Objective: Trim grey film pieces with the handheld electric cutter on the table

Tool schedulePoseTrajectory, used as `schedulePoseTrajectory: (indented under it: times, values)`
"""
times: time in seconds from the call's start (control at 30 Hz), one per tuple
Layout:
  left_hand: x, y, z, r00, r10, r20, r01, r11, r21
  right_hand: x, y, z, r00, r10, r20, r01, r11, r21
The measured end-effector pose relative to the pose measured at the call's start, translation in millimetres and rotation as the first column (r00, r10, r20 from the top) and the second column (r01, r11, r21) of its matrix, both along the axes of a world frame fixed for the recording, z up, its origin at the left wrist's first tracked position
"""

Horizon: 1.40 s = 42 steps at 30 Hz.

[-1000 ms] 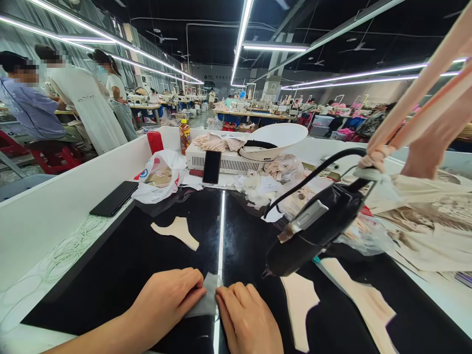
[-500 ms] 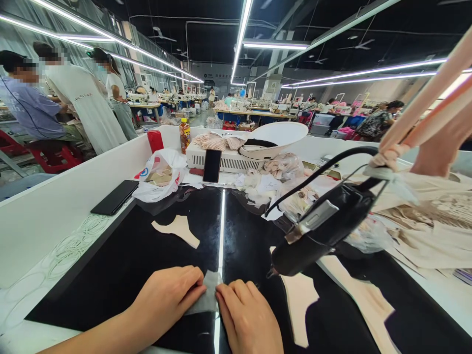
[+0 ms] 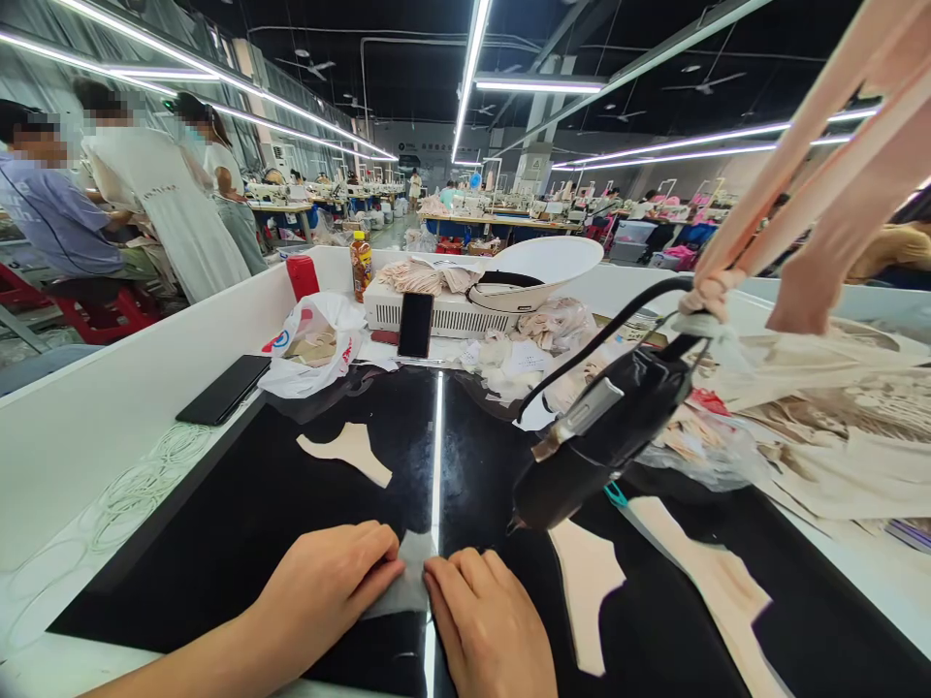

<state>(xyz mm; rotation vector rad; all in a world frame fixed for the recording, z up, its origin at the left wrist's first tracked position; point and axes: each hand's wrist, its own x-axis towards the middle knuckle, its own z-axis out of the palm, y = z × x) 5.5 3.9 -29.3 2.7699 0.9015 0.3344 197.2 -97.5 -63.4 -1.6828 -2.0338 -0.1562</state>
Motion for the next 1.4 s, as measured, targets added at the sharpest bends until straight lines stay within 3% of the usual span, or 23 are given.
schedulePoseTrajectory:
  times: [0.43,0.53,0.7,0.93,1.4]
  values:
    - [-2,-2,-2.7,1.0,-0.013,0.01,0.012,1.0,0.024,1,0,-3.1,1.0,0.002,0.005,-0.002,0.998,0.057]
    - [-3,-2,-5.4,0.997,-0.044,0.055,0.038,0.993,0.114,0,1,-4.1,1.0,-0.002,-0.008,0.003,0.997,0.071]
    - [0,-1,-7.4,0.965,-0.229,0.127,0.185,0.941,0.284,-2,4,-3.0,1.0,0.013,-0.006,-0.013,0.997,0.072]
    - [1,-3,-20.6,0.921,-0.36,0.147,0.328,0.923,0.202,1,5,-5.4,0.999,0.025,0.035,-0.028,0.997,0.078]
    - [2,-1,-26.1,0.908,-0.373,0.188,0.324,0.913,0.248,1,4,-7.9,0.998,0.029,0.051,-0.034,0.995,0.093]
